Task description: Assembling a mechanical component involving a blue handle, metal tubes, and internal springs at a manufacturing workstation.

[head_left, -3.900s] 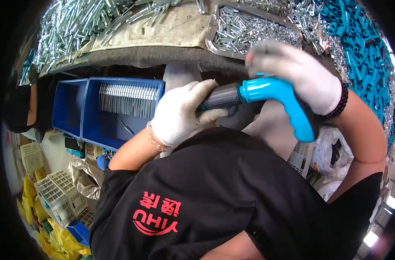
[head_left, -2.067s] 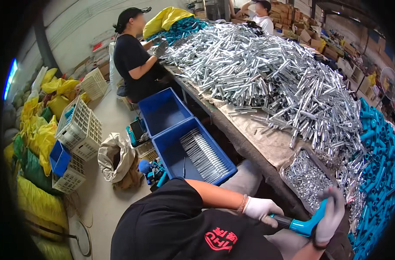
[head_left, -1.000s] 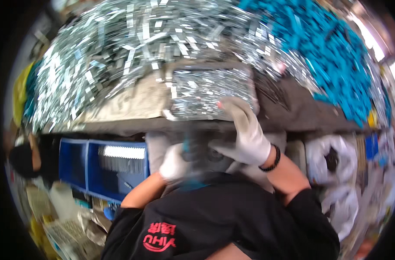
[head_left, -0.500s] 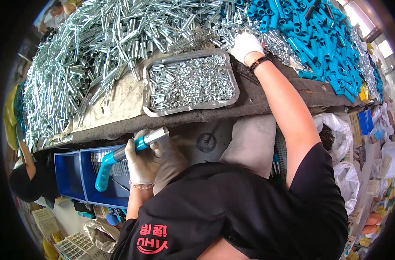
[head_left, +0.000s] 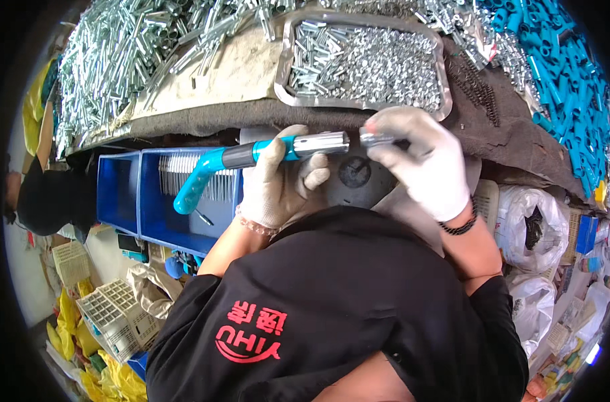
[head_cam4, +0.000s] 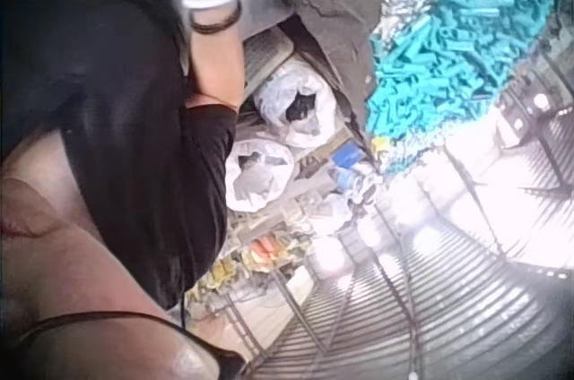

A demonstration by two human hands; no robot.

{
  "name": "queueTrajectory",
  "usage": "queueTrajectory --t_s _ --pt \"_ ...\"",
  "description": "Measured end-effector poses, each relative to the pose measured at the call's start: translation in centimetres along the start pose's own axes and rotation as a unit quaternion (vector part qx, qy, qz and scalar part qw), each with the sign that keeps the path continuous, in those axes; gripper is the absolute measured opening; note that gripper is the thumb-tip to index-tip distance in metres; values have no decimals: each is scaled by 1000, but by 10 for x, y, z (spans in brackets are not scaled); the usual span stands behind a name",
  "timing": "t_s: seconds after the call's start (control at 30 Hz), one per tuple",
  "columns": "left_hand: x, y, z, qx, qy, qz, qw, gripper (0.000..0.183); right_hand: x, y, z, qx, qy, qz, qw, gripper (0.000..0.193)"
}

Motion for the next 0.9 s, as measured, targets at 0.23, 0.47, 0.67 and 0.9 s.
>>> queueTrajectory --t_s 0.23,0.47,0.67,0.9 --pt "-1 -7 -13 10 -47 82 995 46 10 -19 -16 -25 44 -18 999 27" --pt "-3 -11 -26 30 -65 131 989 42 -39 -51 -42 107 -220 70 967 27" --pt "-1 -4 -30 29 -9 157 987 44 -41 -66 -52 271 -177 -40 945 33" --pt "-13 3 -35 -17 -42 130 990 47 -28 -68 -36 164 -172 12 971 19"
Point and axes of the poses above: each hand's wrist, its own z-axis towards the middle knuckle, its own y-axis out of the back of the hand, x = y × z, the point moved 10 cm from there along z, towards the middle knuckle, and after that the axes turned 13 degrees about -z, right-handed, at the moved point
